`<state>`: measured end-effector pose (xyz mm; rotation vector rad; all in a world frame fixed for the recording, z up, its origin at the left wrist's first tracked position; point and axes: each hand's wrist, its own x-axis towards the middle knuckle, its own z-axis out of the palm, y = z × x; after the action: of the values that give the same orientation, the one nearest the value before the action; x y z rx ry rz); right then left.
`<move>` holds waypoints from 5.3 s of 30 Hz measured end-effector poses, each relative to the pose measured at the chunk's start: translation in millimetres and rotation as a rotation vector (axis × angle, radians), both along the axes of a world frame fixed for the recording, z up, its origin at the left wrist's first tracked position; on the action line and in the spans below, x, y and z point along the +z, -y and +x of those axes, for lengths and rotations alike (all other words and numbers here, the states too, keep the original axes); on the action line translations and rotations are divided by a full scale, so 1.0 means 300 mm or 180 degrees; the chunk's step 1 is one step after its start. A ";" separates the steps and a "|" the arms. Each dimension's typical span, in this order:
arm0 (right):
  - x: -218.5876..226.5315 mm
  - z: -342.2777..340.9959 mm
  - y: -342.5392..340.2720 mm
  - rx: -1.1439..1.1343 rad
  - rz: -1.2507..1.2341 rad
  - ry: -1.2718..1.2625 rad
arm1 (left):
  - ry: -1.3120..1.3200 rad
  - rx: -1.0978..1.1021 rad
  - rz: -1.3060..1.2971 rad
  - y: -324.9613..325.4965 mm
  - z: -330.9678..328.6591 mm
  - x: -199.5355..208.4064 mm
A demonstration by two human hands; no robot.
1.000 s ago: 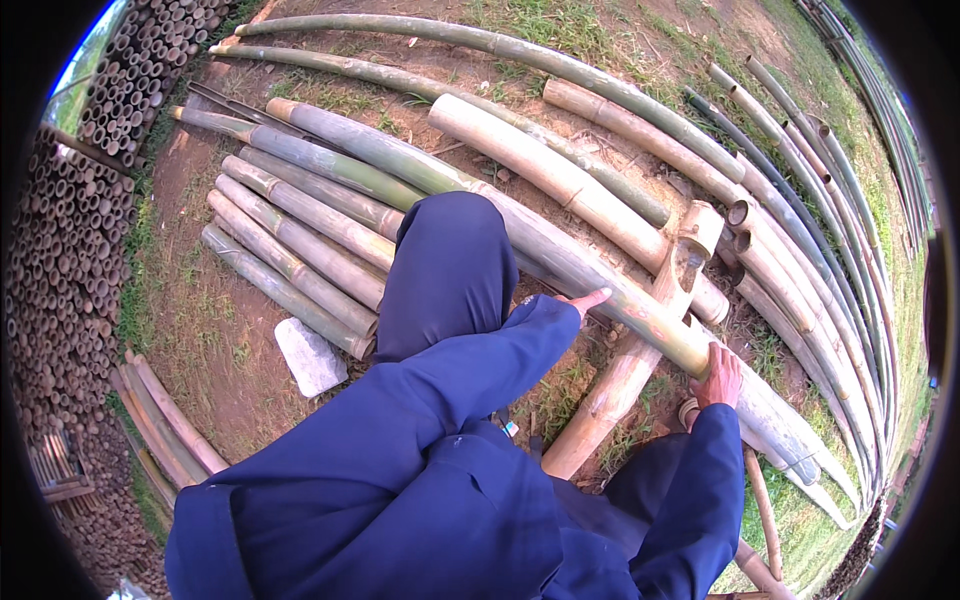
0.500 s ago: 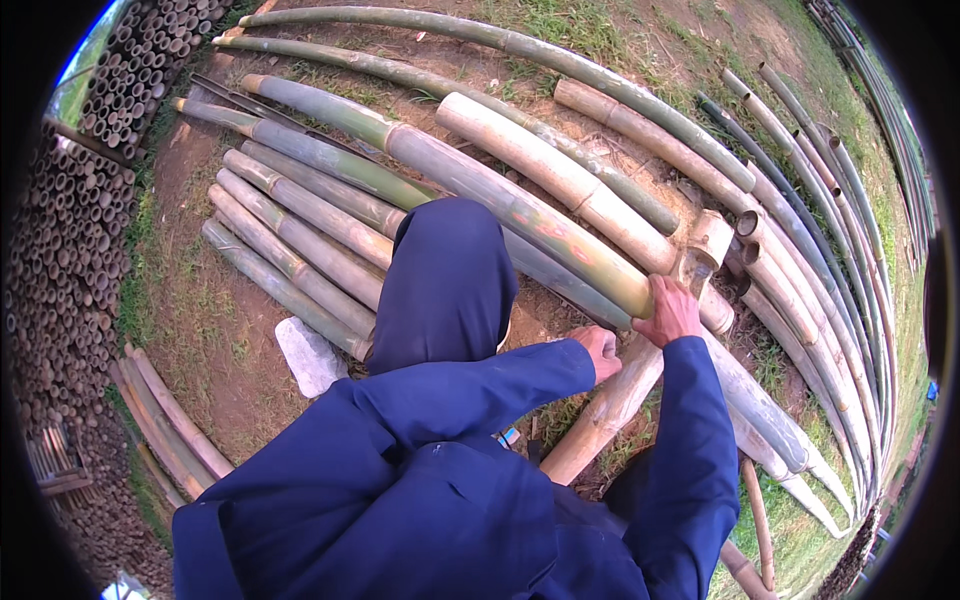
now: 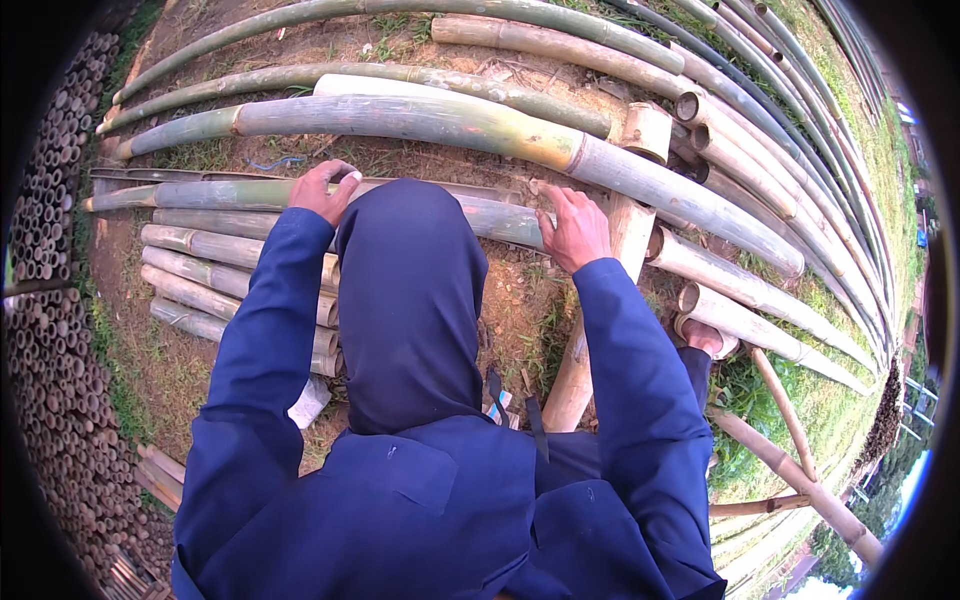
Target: The person uses a hand saw to cut bamboo poles resting on a wooden support. They repeatedly position each pole, saw through it, and move the cut pieces aside.
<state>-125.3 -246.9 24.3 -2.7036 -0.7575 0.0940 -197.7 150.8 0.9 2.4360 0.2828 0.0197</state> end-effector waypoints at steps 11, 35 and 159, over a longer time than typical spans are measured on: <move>0.019 -0.171 0.140 -0.0450 0.0611 0.0107 | -0.2189 -0.1360 0.0852 0.243 0.313 -0.430; 0.070 0.022 -0.147 0.0506 -0.0098 0.0543 | 0.0830 -0.0804 0.1408 0.204 0.238 -0.229; 0.084 0.416 0.952 -0.1158 0.0343 0.0371 | -0.0185 -0.0594 -0.0174 0.340 0.590 -0.034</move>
<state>-0.5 -532.4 49.6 -2.7110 -0.2803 -0.1861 -20.7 48.6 -9.4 2.4017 0.0795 -0.1391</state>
